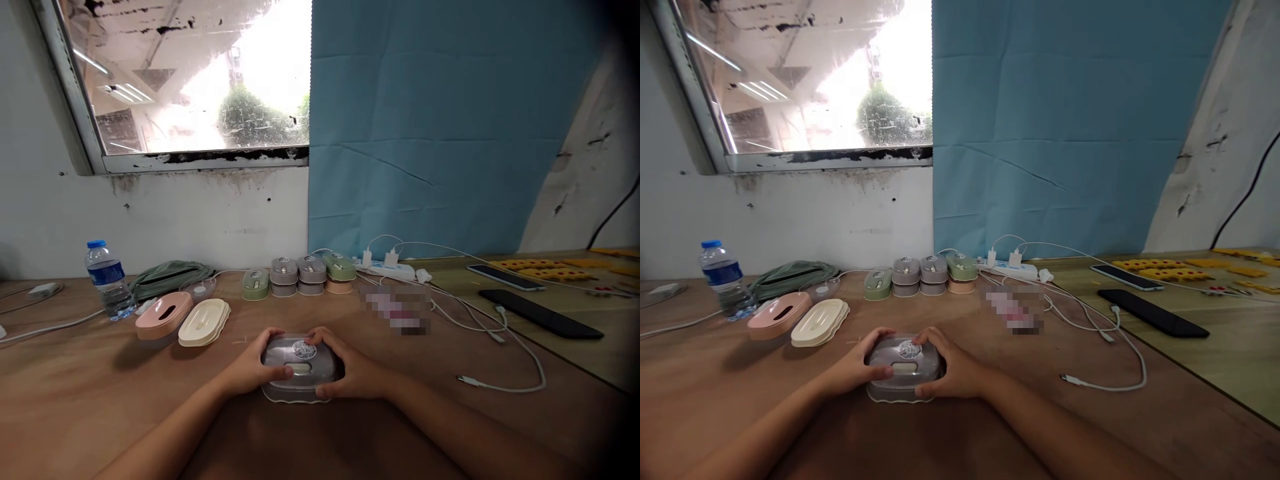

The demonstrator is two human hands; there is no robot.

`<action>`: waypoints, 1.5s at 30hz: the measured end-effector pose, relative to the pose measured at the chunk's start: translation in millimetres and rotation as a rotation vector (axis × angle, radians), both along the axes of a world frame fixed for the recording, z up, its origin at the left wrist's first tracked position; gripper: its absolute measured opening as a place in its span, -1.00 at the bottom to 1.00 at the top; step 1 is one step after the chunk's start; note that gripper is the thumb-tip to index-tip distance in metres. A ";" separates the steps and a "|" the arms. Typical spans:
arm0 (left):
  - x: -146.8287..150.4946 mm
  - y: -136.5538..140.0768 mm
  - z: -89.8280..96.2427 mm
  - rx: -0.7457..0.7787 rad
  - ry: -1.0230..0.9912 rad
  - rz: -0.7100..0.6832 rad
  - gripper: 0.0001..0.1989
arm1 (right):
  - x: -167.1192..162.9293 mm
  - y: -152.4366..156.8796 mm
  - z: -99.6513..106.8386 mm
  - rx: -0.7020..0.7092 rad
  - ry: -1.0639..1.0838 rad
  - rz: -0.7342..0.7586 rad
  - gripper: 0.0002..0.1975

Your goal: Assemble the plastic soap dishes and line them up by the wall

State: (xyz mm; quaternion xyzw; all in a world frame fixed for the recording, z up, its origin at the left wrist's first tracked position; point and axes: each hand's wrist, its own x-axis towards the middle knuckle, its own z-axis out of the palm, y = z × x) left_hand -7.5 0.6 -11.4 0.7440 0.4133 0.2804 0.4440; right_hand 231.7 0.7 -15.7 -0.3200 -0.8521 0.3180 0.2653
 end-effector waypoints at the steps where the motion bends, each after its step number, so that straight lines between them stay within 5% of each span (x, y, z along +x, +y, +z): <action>1: -0.2 0.2 0.7 -0.016 -0.007 -0.005 -0.34 | -0.2 -0.7 0.6 0.000 -0.006 0.002 -0.38; 6: -0.2 -1.5 5.1 -0.054 0.011 -0.020 -0.31 | -2.0 -7.4 6.2 -0.012 -0.080 -0.013 -0.23; 20: -3.5 -7.8 12.5 -0.052 0.144 -0.028 -0.22 | -5.8 -10.6 11.3 0.235 -0.135 -0.007 -0.33; 31: -9.1 0.4 0.9 0.104 0.123 -0.034 -0.28 | 3.5 -0.8 5.3 0.148 -0.090 0.081 -0.28; 36: -9.4 16.5 -15.6 0.097 -0.054 0.224 -0.28 | -3.1 5.1 -6.8 0.196 0.005 -0.142 -0.29; 40: 0.6 19.8 -19.4 -0.063 -0.390 0.528 -0.31 | -10.7 9.5 -12.3 0.201 0.079 -0.370 -0.32; 45: 24.0 2.6 -10.2 -0.388 -0.737 0.320 -0.32 | -33.5 14.4 -15.6 0.279 0.251 -0.558 -0.34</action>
